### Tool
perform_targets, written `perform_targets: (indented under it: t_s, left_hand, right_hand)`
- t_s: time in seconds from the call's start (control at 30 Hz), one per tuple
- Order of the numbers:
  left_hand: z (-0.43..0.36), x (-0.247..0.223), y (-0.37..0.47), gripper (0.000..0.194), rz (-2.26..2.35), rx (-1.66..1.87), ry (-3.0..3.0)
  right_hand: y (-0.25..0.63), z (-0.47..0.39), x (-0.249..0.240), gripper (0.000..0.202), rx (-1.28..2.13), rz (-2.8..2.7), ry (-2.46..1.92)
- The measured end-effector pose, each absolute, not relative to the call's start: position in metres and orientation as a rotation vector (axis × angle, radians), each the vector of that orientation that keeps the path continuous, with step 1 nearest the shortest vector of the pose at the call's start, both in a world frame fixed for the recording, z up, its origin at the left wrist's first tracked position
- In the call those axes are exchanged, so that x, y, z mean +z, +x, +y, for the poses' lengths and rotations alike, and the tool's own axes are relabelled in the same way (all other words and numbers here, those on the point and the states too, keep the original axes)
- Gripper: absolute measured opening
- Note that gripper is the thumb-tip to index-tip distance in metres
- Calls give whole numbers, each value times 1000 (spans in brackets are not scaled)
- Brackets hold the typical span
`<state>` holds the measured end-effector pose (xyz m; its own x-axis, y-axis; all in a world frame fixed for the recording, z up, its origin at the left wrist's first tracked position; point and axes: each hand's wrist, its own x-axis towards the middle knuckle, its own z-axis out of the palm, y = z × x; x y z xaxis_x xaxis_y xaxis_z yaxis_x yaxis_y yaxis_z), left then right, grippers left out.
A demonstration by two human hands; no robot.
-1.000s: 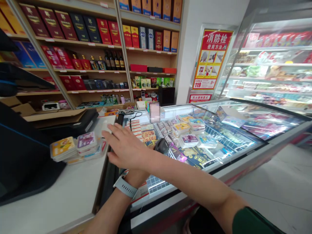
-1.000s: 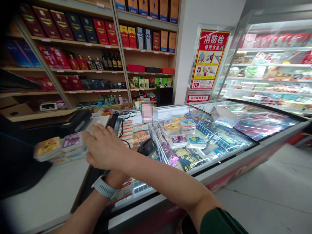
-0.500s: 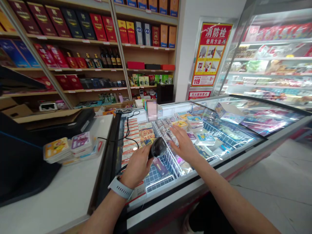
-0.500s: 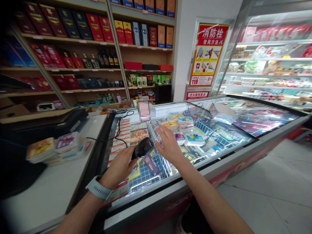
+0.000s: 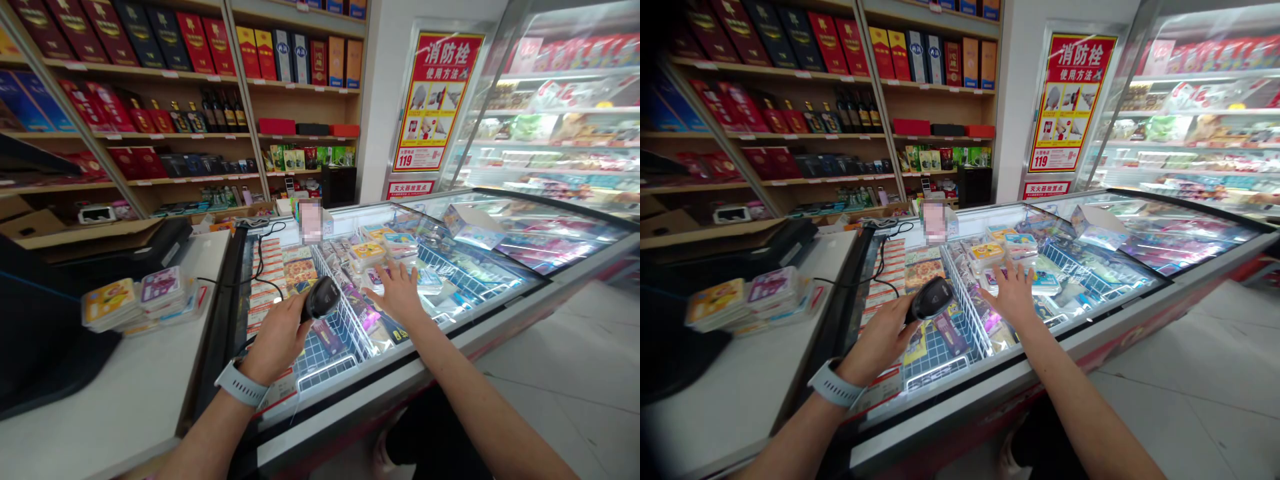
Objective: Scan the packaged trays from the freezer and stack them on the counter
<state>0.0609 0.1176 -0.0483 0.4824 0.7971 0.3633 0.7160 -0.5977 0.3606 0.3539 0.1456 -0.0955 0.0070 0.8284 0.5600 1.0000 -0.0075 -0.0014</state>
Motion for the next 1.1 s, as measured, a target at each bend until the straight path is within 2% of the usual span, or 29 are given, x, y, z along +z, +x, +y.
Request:
perform_targets:
  t_s: [0.27, 0.77, 0.93, 1.1]
  left_hand:
    - [117, -46, 60, 41, 1325, 781, 2534]
    - [111, -42, 61, 39, 1354, 752, 2533]
    - [114, -44, 61, 38, 1343, 767, 2535]
    - [115, -45, 61, 38, 1321, 766, 2540]
  right_hand:
    - [355, 144, -99, 52, -612, -2030, -1807]
    - [363, 145, -102, 53, -585, -2154, -1641]
    - [360, 142, -95, 58, -366, -2095, -1488]
    - [361, 136, -87, 44, 49, -1857, -1245]
